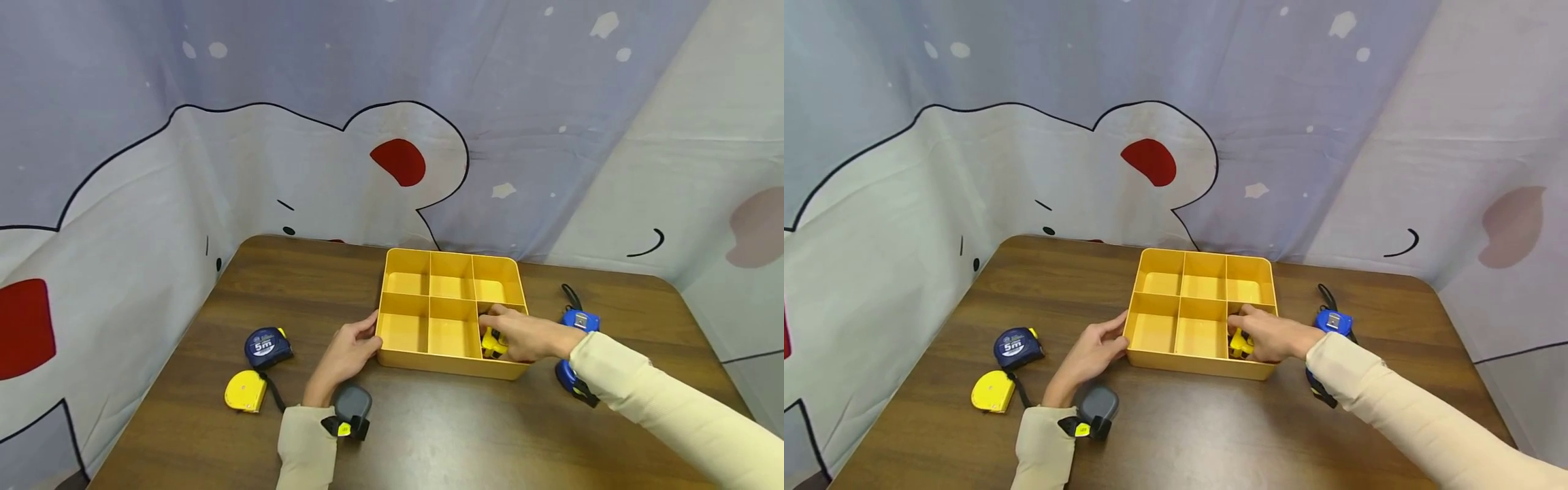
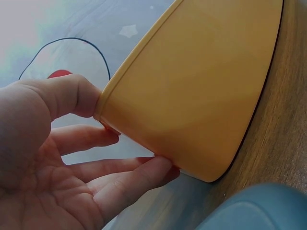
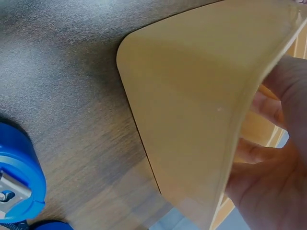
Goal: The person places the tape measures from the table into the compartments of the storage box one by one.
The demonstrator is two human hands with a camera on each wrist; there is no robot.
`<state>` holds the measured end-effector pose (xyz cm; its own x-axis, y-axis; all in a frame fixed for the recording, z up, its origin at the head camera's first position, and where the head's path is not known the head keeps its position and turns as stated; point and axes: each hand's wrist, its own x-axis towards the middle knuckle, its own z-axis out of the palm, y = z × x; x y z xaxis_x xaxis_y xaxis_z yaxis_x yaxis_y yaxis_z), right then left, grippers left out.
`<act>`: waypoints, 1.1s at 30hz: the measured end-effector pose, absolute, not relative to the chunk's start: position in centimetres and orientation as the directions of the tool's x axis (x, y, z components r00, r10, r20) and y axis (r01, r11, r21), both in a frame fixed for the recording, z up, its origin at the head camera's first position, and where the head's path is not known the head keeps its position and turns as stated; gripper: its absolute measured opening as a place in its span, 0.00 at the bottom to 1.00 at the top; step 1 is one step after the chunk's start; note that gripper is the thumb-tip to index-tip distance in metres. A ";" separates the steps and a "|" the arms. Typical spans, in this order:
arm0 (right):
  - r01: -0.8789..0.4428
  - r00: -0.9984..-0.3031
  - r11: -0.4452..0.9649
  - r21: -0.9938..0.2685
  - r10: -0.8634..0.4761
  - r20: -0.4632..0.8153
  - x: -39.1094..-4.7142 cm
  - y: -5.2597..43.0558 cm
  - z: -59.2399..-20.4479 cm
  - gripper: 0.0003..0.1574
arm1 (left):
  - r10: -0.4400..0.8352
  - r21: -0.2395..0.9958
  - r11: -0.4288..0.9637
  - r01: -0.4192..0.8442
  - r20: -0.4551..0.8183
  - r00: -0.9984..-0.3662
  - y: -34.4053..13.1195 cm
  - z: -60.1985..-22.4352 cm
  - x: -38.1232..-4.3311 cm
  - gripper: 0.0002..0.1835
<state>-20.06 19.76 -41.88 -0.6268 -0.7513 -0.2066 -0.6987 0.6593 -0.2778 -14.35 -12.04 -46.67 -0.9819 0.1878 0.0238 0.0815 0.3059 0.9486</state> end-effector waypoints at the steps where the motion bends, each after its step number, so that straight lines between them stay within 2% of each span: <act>1: -0.700 -0.625 0.659 -0.274 -0.752 -0.211 -20.1 19.7 -41.9 0.34 | 0.184 0.948 0.309 0.079 0.022 -0.983 -12.0 -46.7 -14.4 0.28; 9: -0.722 -0.604 0.647 -0.246 -0.762 -0.234 -20.1 19.5 -42.3 0.32 | 0.195 0.947 0.311 0.081 0.020 -0.981 -12.1 -46.6 -14.3 0.28; 17: -0.721 -0.601 0.648 -0.245 -0.761 -0.245 -20.2 19.3 -42.5 0.27 | 0.199 0.957 0.279 0.085 0.029 -0.980 -12.0 -44.8 -13.6 0.27; 24: -0.717 -0.607 0.660 -0.225 -0.749 -0.264 -20.1 19.3 -42.6 0.24 | 0.200 0.949 0.304 0.082 0.020 -0.980 -12.1 -46.6 -14.4 0.27; 33: -0.720 -0.608 0.659 -0.220 -0.751 -0.258 -20.0 19.2 -42.6 0.25 | 0.192 0.951 0.302 0.074 0.015 -0.981 -12.0 -46.7 -14.3 0.28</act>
<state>-19.99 19.18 -42.56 -0.6081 -0.7507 -0.2582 -0.7196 0.6586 -0.2200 -14.32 -12.05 -46.69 -0.9813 0.1918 0.0151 0.0736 0.3018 0.9505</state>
